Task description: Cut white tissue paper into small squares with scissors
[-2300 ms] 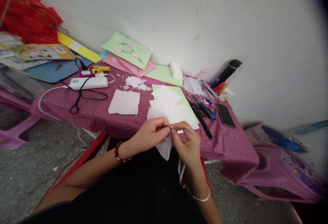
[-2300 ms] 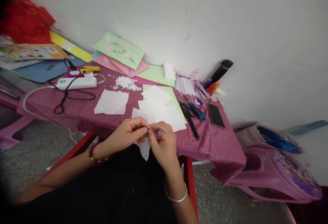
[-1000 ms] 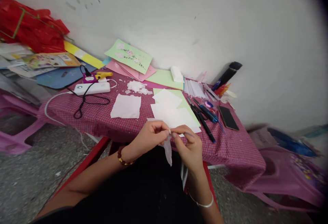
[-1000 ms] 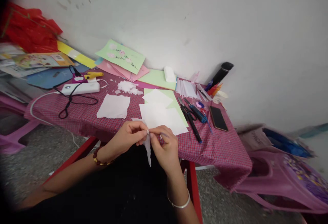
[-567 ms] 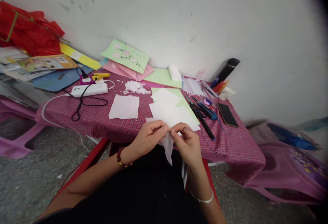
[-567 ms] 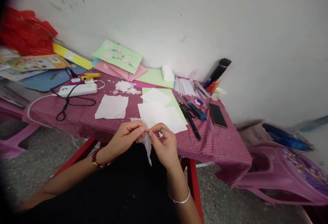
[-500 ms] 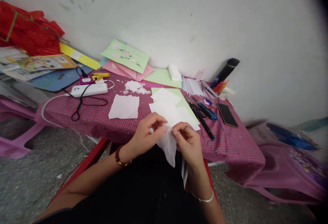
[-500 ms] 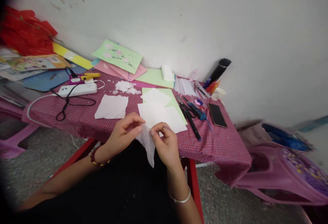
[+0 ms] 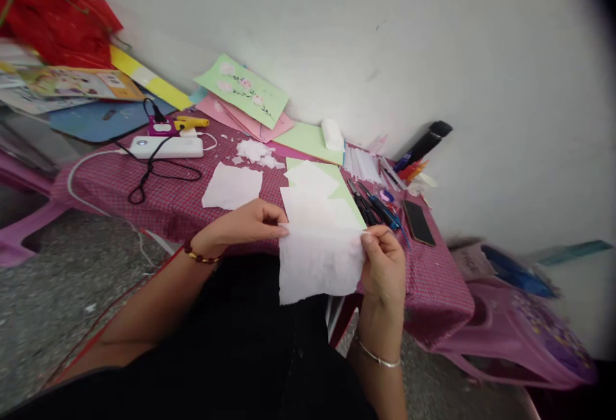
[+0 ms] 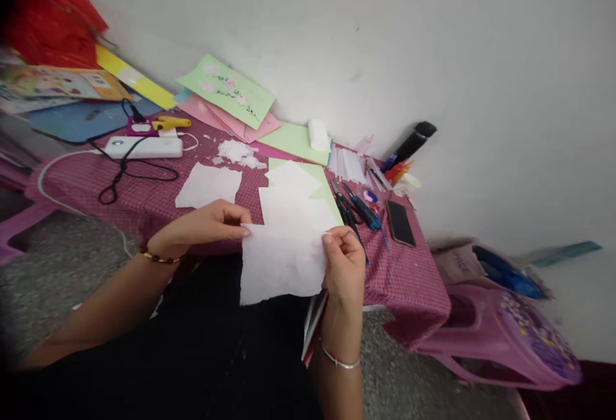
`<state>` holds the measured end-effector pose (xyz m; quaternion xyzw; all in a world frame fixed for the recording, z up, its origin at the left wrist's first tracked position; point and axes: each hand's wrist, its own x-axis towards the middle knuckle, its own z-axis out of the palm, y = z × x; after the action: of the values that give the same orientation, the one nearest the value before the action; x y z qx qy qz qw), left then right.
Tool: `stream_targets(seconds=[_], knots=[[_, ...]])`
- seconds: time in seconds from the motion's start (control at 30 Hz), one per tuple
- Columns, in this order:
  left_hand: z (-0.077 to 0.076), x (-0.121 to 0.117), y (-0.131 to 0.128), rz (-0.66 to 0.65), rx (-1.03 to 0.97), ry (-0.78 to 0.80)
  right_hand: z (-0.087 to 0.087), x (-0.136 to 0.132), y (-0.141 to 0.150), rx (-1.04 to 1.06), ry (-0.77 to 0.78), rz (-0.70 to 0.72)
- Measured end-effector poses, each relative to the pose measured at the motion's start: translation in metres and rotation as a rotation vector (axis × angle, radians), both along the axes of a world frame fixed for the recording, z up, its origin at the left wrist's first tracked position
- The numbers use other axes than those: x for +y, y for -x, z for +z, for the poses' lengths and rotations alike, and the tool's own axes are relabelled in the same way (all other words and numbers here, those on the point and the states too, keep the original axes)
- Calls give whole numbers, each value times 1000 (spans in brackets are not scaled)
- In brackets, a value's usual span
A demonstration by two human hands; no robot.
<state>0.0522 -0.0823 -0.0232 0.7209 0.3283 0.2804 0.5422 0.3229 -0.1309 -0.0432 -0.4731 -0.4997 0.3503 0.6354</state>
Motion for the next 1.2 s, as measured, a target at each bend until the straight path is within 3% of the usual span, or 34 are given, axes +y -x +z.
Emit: stream_targets(seconds=[0.27, 0.43, 0.53, 0.7, 0.8, 1.2], knots=[[-13, -4, -21, 323, -552, 244, -14, 10, -7, -35, 54, 67], [-8, -14, -28, 322, -527, 257, -15, 12, -7, -290, 81, 133], [2, -24, -30, 312, -385, 137, -7, 6, 2, -406, -15, 70], [12, -37, -39, 333, -123, -341, 15, -13, 34, -388, -208, 113], [10, -40, -44, 285, -60, -522, 24, -17, 49, -408, -251, 159], [9, -42, -46, 254, -7, -581, 24, -16, 53, -463, -235, 150]])
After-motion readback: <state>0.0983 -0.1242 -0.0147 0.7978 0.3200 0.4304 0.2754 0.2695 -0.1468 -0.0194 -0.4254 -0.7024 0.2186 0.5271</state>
